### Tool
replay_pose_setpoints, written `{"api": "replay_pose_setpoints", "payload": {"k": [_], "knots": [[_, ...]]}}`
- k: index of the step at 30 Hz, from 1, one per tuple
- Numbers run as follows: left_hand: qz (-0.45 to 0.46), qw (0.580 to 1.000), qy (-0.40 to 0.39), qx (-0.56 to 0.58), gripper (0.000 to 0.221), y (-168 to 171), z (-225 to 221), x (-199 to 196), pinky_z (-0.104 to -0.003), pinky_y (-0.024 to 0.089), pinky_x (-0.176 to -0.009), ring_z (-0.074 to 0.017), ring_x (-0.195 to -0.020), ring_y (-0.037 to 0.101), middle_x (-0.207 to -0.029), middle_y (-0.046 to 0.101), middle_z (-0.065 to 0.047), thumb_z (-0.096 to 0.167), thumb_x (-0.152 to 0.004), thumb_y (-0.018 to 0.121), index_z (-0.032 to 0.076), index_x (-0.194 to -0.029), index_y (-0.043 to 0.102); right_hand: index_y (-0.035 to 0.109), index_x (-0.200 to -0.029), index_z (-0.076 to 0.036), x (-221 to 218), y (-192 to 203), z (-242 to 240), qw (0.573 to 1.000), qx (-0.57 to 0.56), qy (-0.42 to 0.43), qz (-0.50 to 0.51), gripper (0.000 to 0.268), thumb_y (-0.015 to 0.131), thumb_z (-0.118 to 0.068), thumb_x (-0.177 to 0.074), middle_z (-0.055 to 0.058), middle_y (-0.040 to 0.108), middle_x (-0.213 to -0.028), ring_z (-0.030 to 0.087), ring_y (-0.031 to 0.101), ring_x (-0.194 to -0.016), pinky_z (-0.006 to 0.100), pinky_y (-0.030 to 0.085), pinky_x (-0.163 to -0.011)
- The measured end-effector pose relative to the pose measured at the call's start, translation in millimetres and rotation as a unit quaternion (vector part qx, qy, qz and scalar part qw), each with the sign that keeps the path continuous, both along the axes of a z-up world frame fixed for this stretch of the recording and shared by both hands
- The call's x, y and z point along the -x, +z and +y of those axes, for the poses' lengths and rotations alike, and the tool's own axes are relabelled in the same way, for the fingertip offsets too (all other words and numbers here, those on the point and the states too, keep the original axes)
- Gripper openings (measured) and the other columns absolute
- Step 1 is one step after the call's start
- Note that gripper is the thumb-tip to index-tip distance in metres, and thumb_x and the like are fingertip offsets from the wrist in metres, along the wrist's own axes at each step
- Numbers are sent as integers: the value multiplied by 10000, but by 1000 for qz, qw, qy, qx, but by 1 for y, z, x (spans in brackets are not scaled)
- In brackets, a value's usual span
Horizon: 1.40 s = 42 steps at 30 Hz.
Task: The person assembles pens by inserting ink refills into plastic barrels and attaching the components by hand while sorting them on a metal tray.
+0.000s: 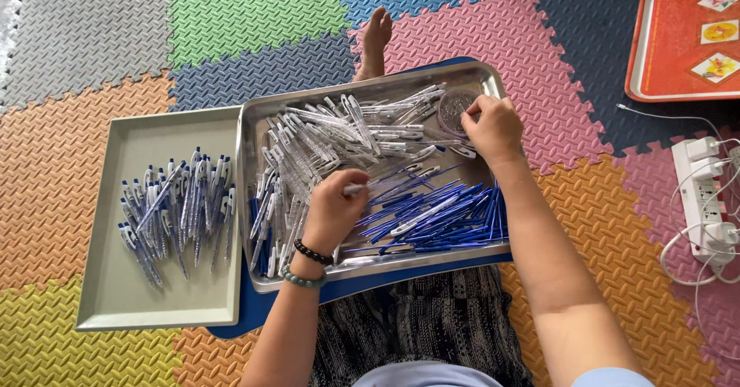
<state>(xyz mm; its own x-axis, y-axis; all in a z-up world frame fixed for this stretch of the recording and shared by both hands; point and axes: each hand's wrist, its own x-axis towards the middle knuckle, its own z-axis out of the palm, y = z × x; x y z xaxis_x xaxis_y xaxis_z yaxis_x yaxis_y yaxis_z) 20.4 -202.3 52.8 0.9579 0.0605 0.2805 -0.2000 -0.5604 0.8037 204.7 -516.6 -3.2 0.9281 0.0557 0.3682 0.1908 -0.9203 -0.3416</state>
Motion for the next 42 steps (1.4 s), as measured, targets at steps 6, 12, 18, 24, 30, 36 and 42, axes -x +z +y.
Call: {"api": "replay_pose_setpoints", "payload": {"k": [6,12,18,24,30,36,42], "knots": [[20,961,2,275,263,49,-11,-8,-307,595,-853,-162,-906,747,-980,786,-80,96,-863,822,69,-1091,693,717,-1221,-211,15,43,15,983,-170,68,19,352,740,-87,-892,79,750,-867,349,717,-800,515,555,-772],[36,855,-86,511,398,45,-12,-37,-388,666,-879,-202,-1006,712,-1138,667,-72,167,-1046,587,65,-1425,522,752,-1149,-168,42,78,43,926,-361,80,73,224,754,-97,-937,37,744,-870,139,684,-736,285,562,-692],[109,780,-109,607,401,0,-27,-47,-462,693,-768,-240,-908,757,-1103,678,-101,149,-1056,563,74,-1445,501,727,-1170,-74,73,105,89,850,-496,165,64,234,814,-93,-954,96,749,-869,111,689,-723,253,590,-648],[165,749,-114,631,384,-40,-32,-45,-222,532,-623,-127,-829,649,-1103,672,-118,127,-1065,545,91,-1447,567,726,-1013,2,80,95,127,772,-595,200,100,164,841,-49,-907,147,765,-855,145,752,-767,230,627,-643],[155,799,-93,573,341,-46,-37,-46,-208,442,-477,-150,-691,639,-1148,708,-191,162,-1080,552,67,-1403,605,716,-1016,36,79,71,126,752,-617,193,127,170,829,-35,-911,169,767,-863,161,768,-782,243,646,-656],[159,802,-94,568,332,-31,-39,-42,-211,435,-488,-147,-699,623,-1146,707,-188,155,-1078,556,53,-1389,613,709,-999,33,82,73,124,737,-634,192,135,167,830,-31,-904,170,767,-870,163,764,-775,242,645,-649],[154,808,-101,560,323,-35,-40,-42,-218,448,-500,-140,-710,601,-1133,708,-194,160,-1079,557,54,-1375,629,707,-1004,36,82,70,121,735,-631,205,141,176,832,-31,-901,171,768,-861,162,769,-778,238,645,-646]]}}
